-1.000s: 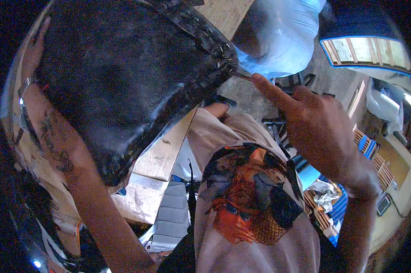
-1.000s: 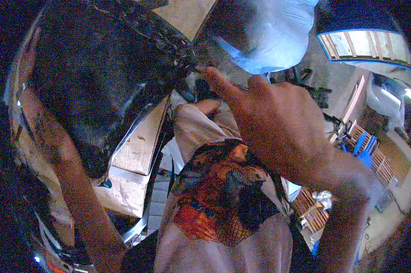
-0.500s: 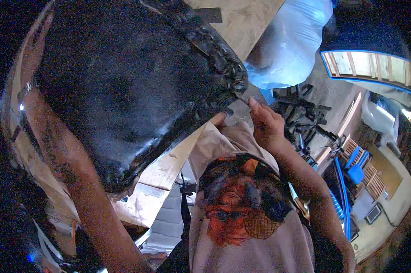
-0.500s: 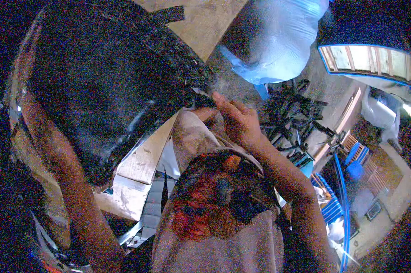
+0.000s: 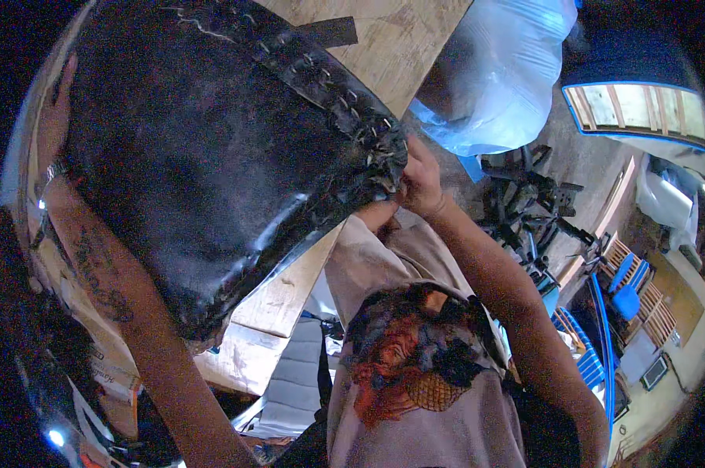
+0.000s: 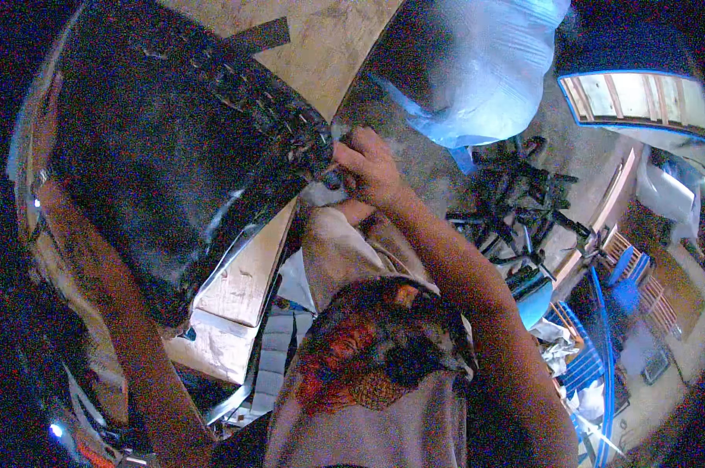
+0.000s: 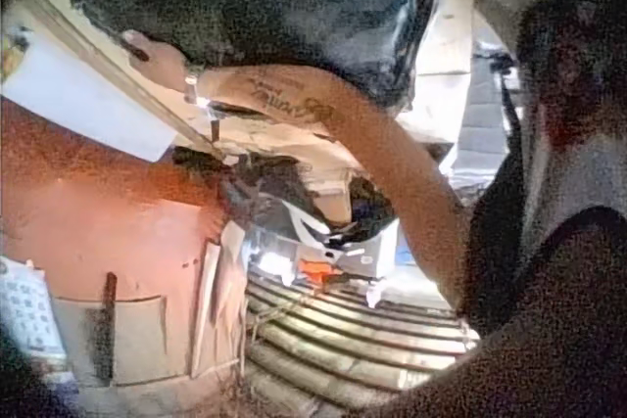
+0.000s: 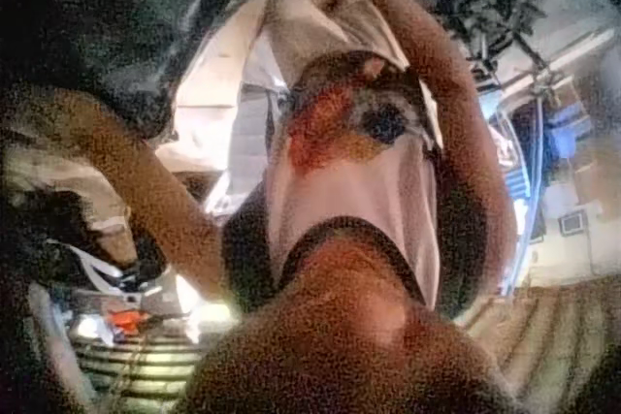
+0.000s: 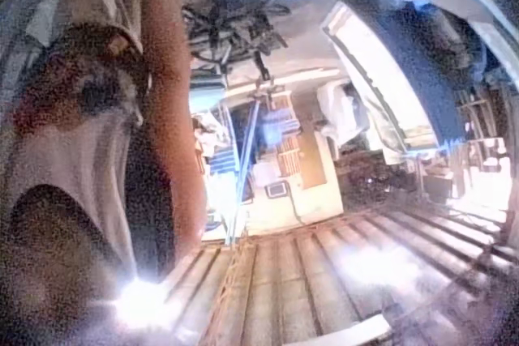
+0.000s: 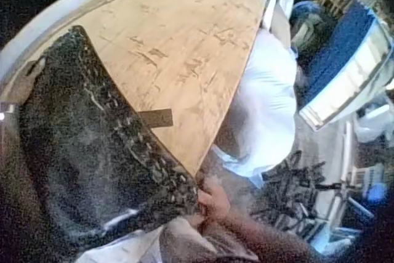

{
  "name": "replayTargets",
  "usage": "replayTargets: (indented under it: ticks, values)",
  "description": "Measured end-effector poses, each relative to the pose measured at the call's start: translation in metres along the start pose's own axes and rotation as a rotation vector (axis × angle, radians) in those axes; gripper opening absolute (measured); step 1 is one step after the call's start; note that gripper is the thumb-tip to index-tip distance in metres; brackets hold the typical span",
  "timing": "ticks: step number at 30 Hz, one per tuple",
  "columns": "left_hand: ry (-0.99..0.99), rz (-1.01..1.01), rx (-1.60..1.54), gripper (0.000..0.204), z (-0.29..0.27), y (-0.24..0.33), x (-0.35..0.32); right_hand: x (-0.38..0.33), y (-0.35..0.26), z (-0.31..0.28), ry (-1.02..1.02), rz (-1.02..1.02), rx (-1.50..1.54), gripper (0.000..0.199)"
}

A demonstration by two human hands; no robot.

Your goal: Removing or securing upholstery material on a chair seat using tools.

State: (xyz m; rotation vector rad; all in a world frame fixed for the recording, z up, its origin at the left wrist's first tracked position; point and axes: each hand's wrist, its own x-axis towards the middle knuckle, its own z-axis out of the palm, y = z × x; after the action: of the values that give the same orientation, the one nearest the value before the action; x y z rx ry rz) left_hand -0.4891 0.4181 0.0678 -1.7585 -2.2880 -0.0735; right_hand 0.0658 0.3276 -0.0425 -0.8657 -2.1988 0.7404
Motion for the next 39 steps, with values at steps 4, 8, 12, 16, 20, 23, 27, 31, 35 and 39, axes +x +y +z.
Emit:
replayTargets:
  ticks: [4, 8, 12, 16, 20, 23, 27, 31, 35, 39]
  values:
    - [0.125, 0.085, 0.089, 0.044, -0.028, -0.014, 0.003, 0.003, -0.004, 0.013, 0.053, 0.067, 0.249, 0.037]
    - [0.25, 0.163, 0.107, 0.046, -0.026, -0.011, 0.006, 0.021, 0.006, 0.003, 0.023, -0.141, 0.154, 0.05]
    - [-0.023, -0.248, -0.21, 0.043, -0.018, 0.01, 0.001, -0.005, -0.039, -0.067, -0.333, 0.188, 0.028, 0.056]
    - [0.127, 0.419, 0.213, 0.065, -0.033, -0.034, 0.013, -0.005, -0.077, -0.115, -0.271, 0.271, -0.002, 0.059]
    - [-0.021, -0.028, -0.515, 0.067, 0.0, 0.026, 0.008, 0.03, -0.092, -0.136, -0.283, 0.325, -0.18, 0.047]
    - [-0.129, -0.291, -0.397, 0.071, -0.028, 0.007, 0.007, 0.056, -0.105, -0.147, -0.42, 0.297, -0.312, 0.046]
    - [-0.054, -0.194, -0.308, 0.08, -0.032, 0.007, 0.004, 0.061, -0.103, -0.151, -0.442, 0.192, -0.412, 0.046]
    - [-0.011, -0.311, -0.278, 0.075, -0.036, 0.025, 0.009, 0.072, -0.098, -0.156, -0.505, 0.115, -0.428, 0.046]
    - [0.05, -0.225, -0.181, 0.07, -0.024, -0.019, 0.014, 0.077, -0.078, -0.145, -0.615, 0.115, -0.355, 0.046]
    - [0.232, -0.156, 0.137, 0.047, -0.054, 0.062, -0.008, 0.046, -0.027, -0.102, -0.481, 0.066, -0.023, 0.049]
